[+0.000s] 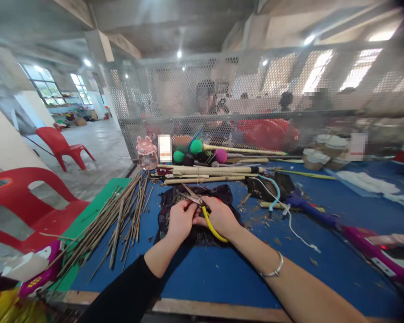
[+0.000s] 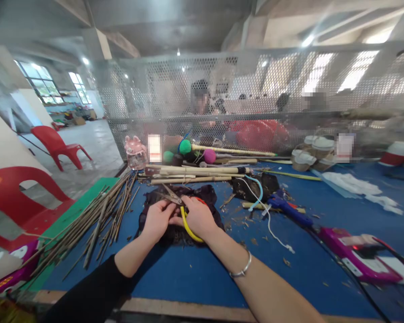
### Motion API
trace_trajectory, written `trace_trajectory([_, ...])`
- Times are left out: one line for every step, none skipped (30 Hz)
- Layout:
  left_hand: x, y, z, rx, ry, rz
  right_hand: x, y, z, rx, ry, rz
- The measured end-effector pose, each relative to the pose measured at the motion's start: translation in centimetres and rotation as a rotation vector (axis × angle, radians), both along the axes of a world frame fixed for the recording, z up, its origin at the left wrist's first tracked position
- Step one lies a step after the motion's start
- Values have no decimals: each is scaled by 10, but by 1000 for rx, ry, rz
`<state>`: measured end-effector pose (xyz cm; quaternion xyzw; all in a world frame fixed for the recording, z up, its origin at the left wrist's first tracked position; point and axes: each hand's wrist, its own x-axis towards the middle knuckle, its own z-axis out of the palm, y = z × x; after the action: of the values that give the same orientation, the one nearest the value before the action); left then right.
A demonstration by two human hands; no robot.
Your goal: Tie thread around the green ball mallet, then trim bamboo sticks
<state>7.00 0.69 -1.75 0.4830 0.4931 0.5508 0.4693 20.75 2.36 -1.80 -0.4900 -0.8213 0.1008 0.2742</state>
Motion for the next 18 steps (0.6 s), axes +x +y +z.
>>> trace_trajectory([1, 0, 0, -17, -26, 9, 0, 0, 0, -1, 13, 3])
trace_trajectory([1, 1, 0, -27, -56, 21, -1, -1, 1, -1, 26, 8])
trace_trajectory([1, 1, 1, -29, -86, 36, -1, -1, 1, 2, 38, 12])
trace_trajectory([1, 2, 1, -24, -112, 48, -2, -1, 2, 7, 45, 16])
trace_trajectory([1, 2, 1, -15, -132, 54, -2, -2, 2, 13, 47, 19])
trace_trajectory([1, 2, 1, -3, -143, 53, -2, -2, 3, 25, 45, 25])
trace_trajectory([1, 2, 1, 15, -143, 47, -2, -2, 4, 43, 40, 34])
trace_trajectory([1, 2, 1, 35, -137, 37, -2, -2, 4, 67, 34, 46])
trace_trajectory([1, 1, 1, 50, -133, 27, -2, -2, 4, 97, 30, 57])
trace_trajectory([2, 0, 2, 61, -133, 18, -2, -3, 4, 125, 29, 69])
trace_trajectory([3, -1, 2, 70, -136, 11, -1, -3, 4, 148, 32, 78])
trace_trajectory([4, -2, 2, 77, -142, 3, -1, -4, 4, 159, 37, 85])
trace_trajectory([5, -4, 2, 83, -151, -4, 0, -5, 3, 158, 45, 91])
trace_trajectory([5, -5, 2, 87, -159, -11, 0, -6, 3, 147, 56, 97])
trace_trajectory([5, -5, 2, 89, -165, -16, 0, -7, 2, 131, 67, 101])
trace_trajectory([5, -6, 2, 87, -170, -16, 0, -7, 2, 115, 77, 103])
trace_trajectory([5, -6, 1, 82, -175, -13, 0, -8, 1, 101, 85, 103])
trace_trajectory([4, -5, 1, 78, -178, -7, -1, -8, 1, 87, 87, 102])
